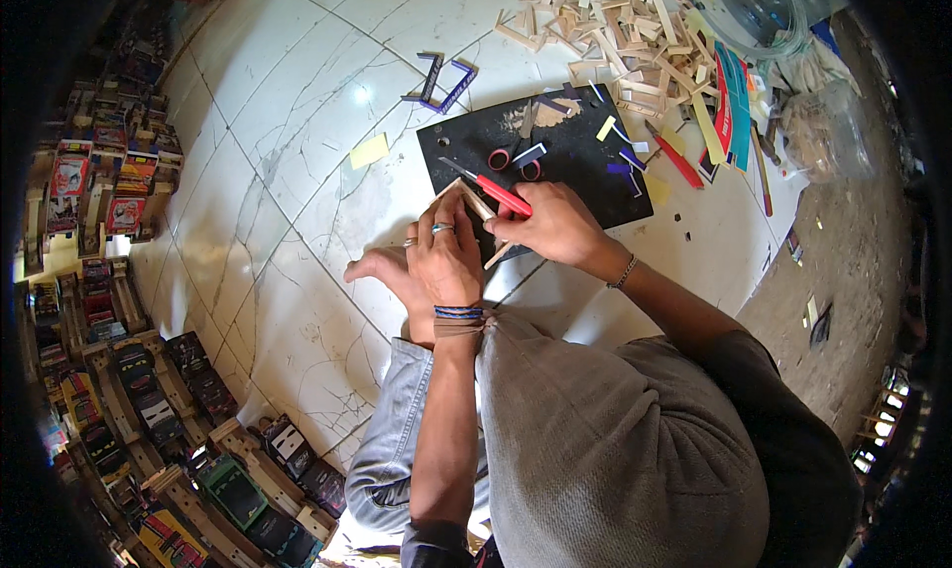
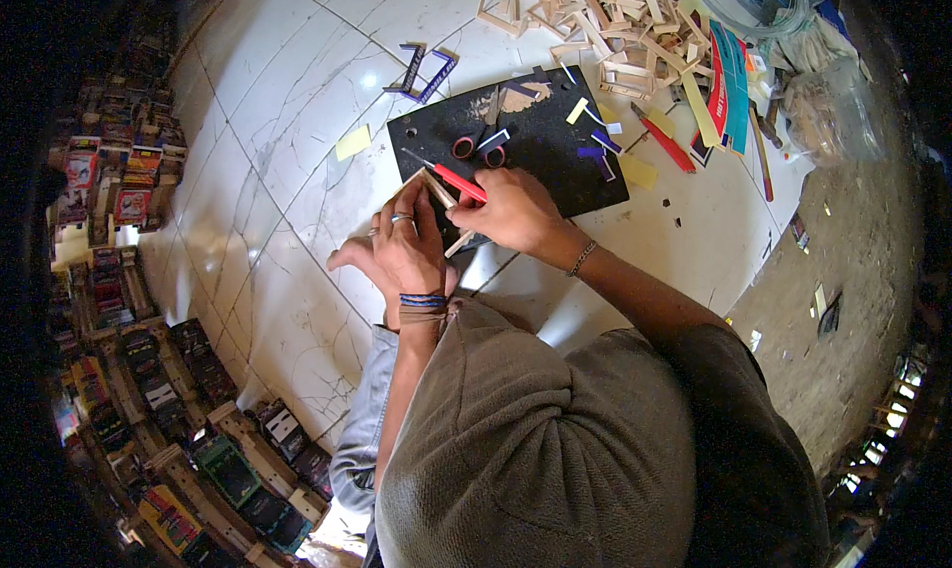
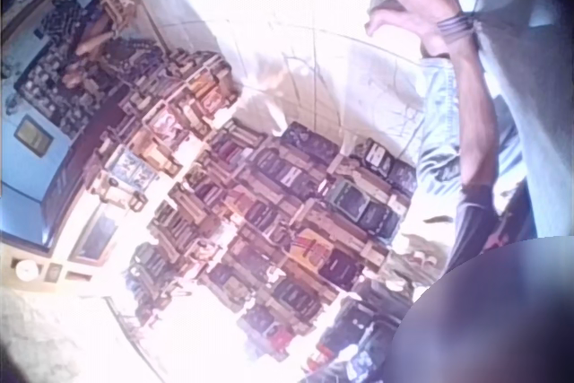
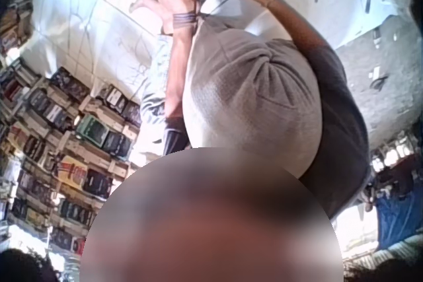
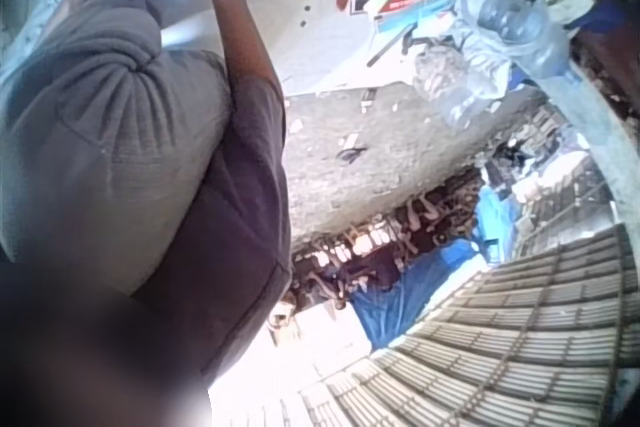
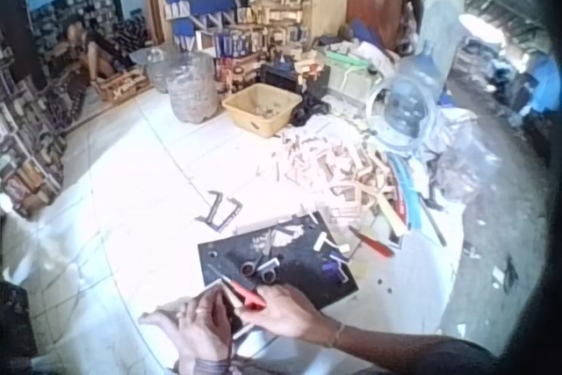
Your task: The person carves a small wooden piece with a utility knife, then cuts a teal sticker with scissors and applies it to the wood. The person repeatedly inspects the sticker alignment and smooths it down.
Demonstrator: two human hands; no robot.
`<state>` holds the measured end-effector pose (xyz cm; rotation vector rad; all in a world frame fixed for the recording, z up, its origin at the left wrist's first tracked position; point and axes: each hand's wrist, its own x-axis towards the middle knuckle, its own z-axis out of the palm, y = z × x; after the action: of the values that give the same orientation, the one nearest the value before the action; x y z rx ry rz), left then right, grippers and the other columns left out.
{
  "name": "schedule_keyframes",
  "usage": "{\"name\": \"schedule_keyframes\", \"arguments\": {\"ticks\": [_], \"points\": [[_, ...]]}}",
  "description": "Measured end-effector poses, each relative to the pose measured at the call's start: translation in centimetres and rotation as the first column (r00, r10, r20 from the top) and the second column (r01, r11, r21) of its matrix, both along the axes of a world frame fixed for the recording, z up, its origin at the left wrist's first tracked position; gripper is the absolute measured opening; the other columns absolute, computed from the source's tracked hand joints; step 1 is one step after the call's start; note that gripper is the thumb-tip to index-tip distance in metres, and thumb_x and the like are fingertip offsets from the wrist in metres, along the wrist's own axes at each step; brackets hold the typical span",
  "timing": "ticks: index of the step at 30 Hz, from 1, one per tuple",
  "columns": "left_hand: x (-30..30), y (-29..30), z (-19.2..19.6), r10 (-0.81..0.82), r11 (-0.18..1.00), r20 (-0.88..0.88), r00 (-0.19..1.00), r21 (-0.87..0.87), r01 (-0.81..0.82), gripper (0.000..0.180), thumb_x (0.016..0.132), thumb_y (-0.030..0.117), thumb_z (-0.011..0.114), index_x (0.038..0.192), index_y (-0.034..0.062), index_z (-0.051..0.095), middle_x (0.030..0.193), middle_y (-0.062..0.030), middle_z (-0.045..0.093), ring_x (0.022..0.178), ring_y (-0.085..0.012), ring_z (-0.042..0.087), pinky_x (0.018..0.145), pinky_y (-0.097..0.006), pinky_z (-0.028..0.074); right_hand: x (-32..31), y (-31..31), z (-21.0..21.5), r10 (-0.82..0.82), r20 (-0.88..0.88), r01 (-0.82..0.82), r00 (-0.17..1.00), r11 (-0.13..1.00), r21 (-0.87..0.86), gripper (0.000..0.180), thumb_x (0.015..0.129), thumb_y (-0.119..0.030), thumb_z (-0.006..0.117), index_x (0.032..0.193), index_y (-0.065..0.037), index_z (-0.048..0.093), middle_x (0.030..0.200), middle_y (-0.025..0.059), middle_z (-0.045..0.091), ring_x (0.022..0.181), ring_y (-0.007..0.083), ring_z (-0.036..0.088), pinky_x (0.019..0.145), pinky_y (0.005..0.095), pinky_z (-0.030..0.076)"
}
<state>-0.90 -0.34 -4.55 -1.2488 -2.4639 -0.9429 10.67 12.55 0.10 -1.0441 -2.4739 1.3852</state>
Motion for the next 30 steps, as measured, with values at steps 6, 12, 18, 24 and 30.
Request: {"name": "schedule_keyframes", "arguments": {"ticks": [6, 12, 18, 24, 30], "points": [[0.1, 0.0, 0.5, -0.034, 0.996, -0.08, 0.996, -0.089, 0.027, 0.022, 0.091, 0.01, 0.068, 0.112, 0.0119, 0.074, 0.107, -0.0129, 0.072, 0.095, -0.0294, 0.069, 0.095, -0.045, 0.044, 0.2, -0.1, -0.3, 0.002, 0.001, -0.002, 1.0, 1.0, -0.008, 0.034, 0.083, -0.035, 0.079, 0.083, -0.001, 0.072, 0.076, 0.0157, 0.071, 0.072, 0.0279, 0.071, 0.071, 0.0385, 0.055], [-0.8, 0.9, 1.5, -0.101, 0.993, 0.043, 0.994, -0.06, 0.104, 0.019, 0.09, 0.012, 0.068, 0.108, 0.0088, 0.071, 0.104, -0.0153, 0.07, 0.091, -0.0342, 0.068, 0.086, -0.047, 0.05, 0.1, 0.0, -0.5, 0.012, 0.036, -0.013, 0.999, 1.0, 0.025, 0.036, 0.083, -0.036, 0.078, 0.084, -0.001, 0.072, 0.077, 0.0171, 0.071, 0.072, 0.0307, 0.071, 0.072, 0.0399, 0.055], [-1.0, 0.4, 2.1, -0.136, 0.983, 0.103, 0.985, -0.112, 0.148, 0.023, 0.088, 0.023, 0.072, 0.108, 0.0124, 0.072, 0.106, -0.0104, 0.071, 0.094, -0.0307, 0.07, 0.086, -0.052, 0.045, 0.2, 0.0, -0.8, -0.019, 0.036, 0.018, 0.999, 0.999, 0.044, 0.039, 0.082, -0.039, 0.075, 0.083, -0.001, 0.071, 0.077, 0.0202, 0.07, 0.073, 0.0348, 0.07, 0.073, 0.0419, 0.055], [-1.5, -0.6, 2.9, -0.185, 0.962, -0.018, 0.983, -0.209, 0.177, 0.025, 0.087, 0.03, 0.073, 0.108, 0.0182, 0.073, 0.105, -0.0032, 0.073, 0.093, -0.0253, 0.071, 0.09, -0.054, 0.035, 0.0, 0.0, -0.5, -0.006, 0.021, 0.004, 1.0, 0.997, 0.073, 0.037, 0.083, -0.037, 0.075, 0.084, 0.0, 0.071, 0.076, 0.0195, 0.069, 0.071, 0.0334, 0.07, 0.071, 0.0407, 0.055], [-1.3, -2.0, 3.8, -0.278, 0.952, 0.257, 0.925, -0.057, 0.302, 0.022, 0.085, 0.024, 0.074, 0.103, 0.0106, 0.072, 0.1, -0.007, 0.072, 0.091, -0.0257, 0.069, 0.093, -0.045, 0.039, -0.1, 0.0, -0.8, -0.059, 0.027, 0.058, 0.998, 0.997, 0.05, 0.037, 0.082, -0.038, 0.076, 0.084, -0.001, 0.071, 0.075, 0.0189, 0.07, 0.072, 0.0338, 0.071, 0.071, 0.0406, 0.056]]}}
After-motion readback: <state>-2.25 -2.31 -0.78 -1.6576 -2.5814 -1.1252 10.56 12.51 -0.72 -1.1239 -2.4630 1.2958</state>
